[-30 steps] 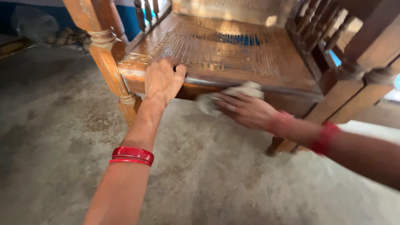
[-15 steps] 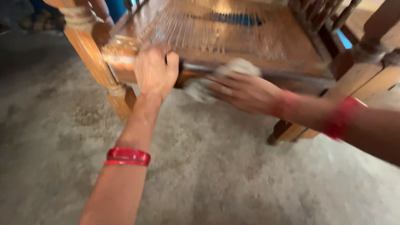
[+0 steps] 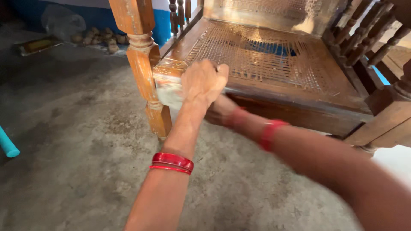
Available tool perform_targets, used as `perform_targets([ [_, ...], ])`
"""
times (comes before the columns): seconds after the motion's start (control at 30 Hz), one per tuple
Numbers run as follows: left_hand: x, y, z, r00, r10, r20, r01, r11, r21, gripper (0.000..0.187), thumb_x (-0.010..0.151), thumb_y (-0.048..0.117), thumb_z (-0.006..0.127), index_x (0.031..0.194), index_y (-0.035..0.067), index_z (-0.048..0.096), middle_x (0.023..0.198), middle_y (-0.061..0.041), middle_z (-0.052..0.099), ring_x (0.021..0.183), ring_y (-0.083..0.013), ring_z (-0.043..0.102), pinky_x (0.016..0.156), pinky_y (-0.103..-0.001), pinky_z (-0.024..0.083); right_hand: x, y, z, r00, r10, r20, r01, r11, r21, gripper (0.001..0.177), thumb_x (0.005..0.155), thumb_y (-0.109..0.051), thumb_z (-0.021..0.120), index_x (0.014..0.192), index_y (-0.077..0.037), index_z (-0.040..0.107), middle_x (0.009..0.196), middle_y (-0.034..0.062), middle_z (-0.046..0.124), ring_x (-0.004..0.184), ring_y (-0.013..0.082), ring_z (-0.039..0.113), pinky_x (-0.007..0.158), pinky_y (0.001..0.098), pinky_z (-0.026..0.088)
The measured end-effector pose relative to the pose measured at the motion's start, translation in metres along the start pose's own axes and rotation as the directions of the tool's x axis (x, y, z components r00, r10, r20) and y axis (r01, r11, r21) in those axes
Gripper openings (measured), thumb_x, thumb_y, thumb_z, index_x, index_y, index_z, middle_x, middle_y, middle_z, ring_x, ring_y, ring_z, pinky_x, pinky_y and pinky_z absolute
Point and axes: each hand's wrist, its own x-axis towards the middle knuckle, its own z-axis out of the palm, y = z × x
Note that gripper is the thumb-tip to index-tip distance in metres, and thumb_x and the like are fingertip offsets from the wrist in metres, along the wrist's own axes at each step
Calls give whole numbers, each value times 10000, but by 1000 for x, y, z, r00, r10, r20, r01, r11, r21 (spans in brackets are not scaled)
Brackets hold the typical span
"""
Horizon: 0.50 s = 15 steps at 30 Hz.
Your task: The person wipes the woven seat and wooden frame of a chair with a cloth, moving from the seat surface to the legs and back to the seat. The chair has a damaged woven seat and is placed on a concrete floor.
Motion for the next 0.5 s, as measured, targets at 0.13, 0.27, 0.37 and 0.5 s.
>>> perform_targets([
  [0.13,-5,1,-4,999,37,-7,-37,999,-40,442,834,429,562,901,63,800,956,-277,715,920,-453,692,882,-537,514,58,-2,-3,991,129,-35,-127,990,53,533,972,-281,492,1462,-70,507,1589,97,425,1511,281,343,1267,410,233],
  [0.27,-15,0,9,990,115,-87,-115,993,9,382,869,365,559,975,94,807,986,-255,729,970,-424,690,916,-515,522,-27,-3,4,994,16,106,-38,977,209,493,1032,-286,490,1483,-86,492,1594,75,447,1525,265,347,1295,405,238],
  [0.37,-21,-8,10,967,219,-129,-217,976,26,304,890,254,572,985,66,792,1056,-190,749,1066,-382,671,966,-485,513,-142,10,-8,995,98,-24,-96,992,88,703,897,-271,508,1567,-84,411,1650,69,293,1520,207,278,1233,391,241],
  [0.5,-38,-30,18,848,446,-286,-480,875,-60,305,869,99,574,1098,22,759,1158,-171,733,1142,-376,625,1012,-456,495,-294,20,-19,942,246,229,-279,952,126,692,866,-182,515,1552,-207,426,1649,11,271,1468,178,298,1042,403,373],
])
